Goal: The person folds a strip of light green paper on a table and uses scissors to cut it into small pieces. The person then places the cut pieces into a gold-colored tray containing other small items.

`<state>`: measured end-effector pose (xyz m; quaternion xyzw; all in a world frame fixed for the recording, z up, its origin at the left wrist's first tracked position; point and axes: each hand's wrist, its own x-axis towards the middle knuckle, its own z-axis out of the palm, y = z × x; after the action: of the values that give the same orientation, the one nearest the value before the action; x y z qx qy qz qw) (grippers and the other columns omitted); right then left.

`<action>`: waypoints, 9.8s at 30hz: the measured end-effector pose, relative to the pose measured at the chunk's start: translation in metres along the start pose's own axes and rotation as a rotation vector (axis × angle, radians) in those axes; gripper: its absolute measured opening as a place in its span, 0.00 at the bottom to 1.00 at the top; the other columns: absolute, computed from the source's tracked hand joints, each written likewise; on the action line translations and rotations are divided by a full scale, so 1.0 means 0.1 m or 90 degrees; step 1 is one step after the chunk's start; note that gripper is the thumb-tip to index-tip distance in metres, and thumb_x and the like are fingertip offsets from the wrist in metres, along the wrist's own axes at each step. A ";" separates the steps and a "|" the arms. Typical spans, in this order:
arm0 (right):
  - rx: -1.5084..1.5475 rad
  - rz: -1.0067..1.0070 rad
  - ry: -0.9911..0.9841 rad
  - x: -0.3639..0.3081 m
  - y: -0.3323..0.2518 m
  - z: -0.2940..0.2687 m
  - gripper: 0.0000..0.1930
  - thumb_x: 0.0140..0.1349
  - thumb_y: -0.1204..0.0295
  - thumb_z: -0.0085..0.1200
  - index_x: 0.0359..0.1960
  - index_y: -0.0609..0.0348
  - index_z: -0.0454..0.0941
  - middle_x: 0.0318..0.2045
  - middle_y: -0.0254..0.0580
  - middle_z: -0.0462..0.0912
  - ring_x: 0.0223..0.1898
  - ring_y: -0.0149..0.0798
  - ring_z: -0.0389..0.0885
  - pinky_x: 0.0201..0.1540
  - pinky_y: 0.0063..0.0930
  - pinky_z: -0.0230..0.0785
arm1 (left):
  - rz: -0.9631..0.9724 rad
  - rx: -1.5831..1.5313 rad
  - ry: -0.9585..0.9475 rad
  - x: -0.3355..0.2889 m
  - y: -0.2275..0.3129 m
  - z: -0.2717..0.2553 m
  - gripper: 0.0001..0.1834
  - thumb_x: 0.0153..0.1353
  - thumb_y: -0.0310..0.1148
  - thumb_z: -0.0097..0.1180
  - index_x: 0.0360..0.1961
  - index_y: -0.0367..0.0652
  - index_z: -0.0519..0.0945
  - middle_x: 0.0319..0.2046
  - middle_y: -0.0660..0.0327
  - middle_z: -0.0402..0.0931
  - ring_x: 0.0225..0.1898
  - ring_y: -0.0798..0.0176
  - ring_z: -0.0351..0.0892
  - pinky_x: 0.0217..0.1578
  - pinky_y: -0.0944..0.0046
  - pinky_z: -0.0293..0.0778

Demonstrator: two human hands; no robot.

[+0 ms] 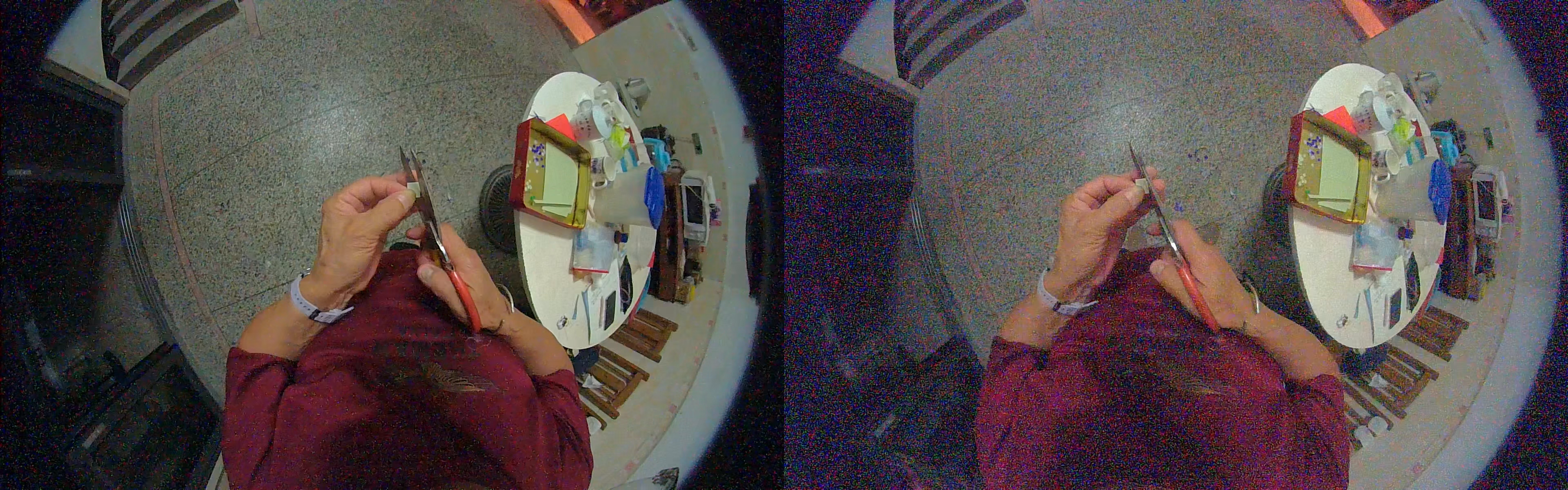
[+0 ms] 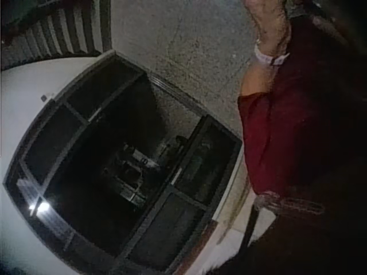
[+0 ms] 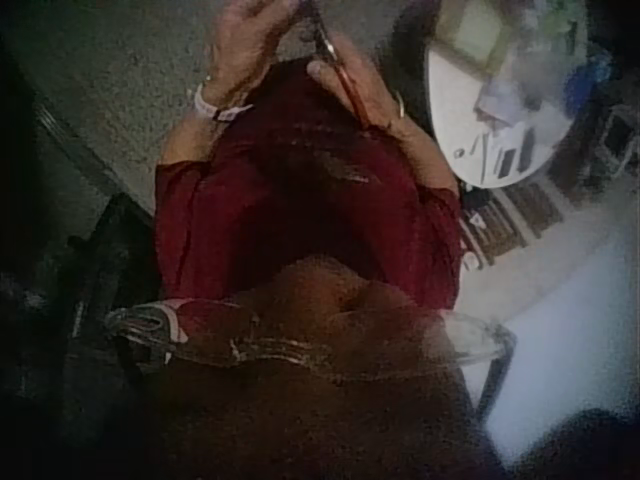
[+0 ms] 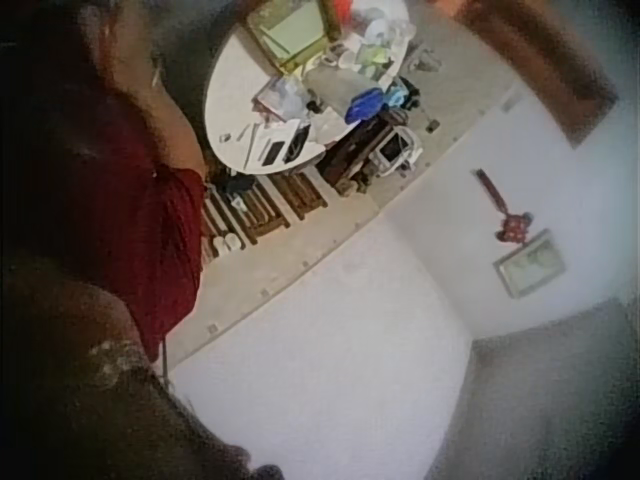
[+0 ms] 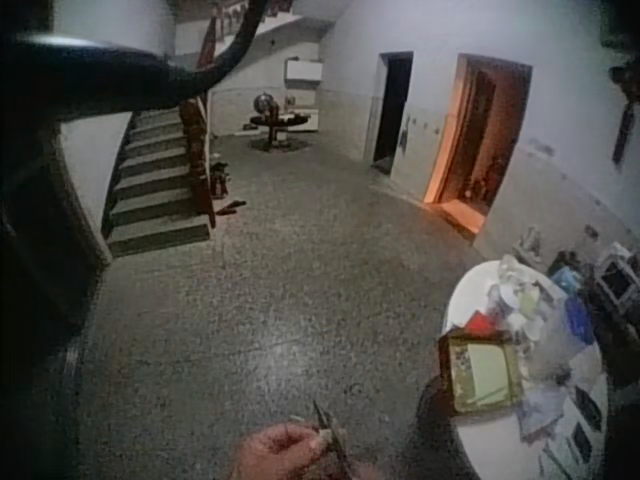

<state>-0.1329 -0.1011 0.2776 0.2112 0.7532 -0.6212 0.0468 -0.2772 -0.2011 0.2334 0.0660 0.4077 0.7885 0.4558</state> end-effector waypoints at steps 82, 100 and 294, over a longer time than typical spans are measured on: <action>0.059 0.047 -0.020 0.27 0.10 -0.06 0.18 0.66 0.65 0.49 0.54 0.59 0.66 0.29 0.28 0.67 0.29 0.23 0.63 0.33 0.19 0.60 | -0.060 0.034 -0.013 0.31 0.12 -0.19 0.06 0.62 0.25 0.56 0.39 0.34 0.78 0.43 0.51 0.78 0.46 0.56 0.79 0.51 0.55 0.75; 0.080 0.052 -0.007 0.25 0.17 -0.03 0.17 0.62 0.69 0.53 0.51 0.58 0.68 0.28 0.35 0.70 0.29 0.29 0.69 0.34 0.28 0.66 | -0.072 0.027 0.000 0.29 0.16 -0.15 0.07 0.63 0.27 0.54 0.38 0.34 0.78 0.42 0.51 0.79 0.45 0.57 0.80 0.50 0.55 0.75; 0.062 0.056 -0.019 0.27 0.19 0.00 0.18 0.63 0.66 0.52 0.53 0.58 0.67 0.27 0.35 0.71 0.28 0.29 0.69 0.34 0.27 0.65 | -0.069 0.022 0.019 0.24 0.07 -0.17 0.07 0.63 0.28 0.54 0.39 0.36 0.76 0.43 0.53 0.78 0.45 0.57 0.80 0.47 0.58 0.76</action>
<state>-0.1501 -0.0913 0.2511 0.2367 0.7115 -0.6574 0.0749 -0.3039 -0.1938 0.2206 0.0402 0.4307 0.7564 0.4906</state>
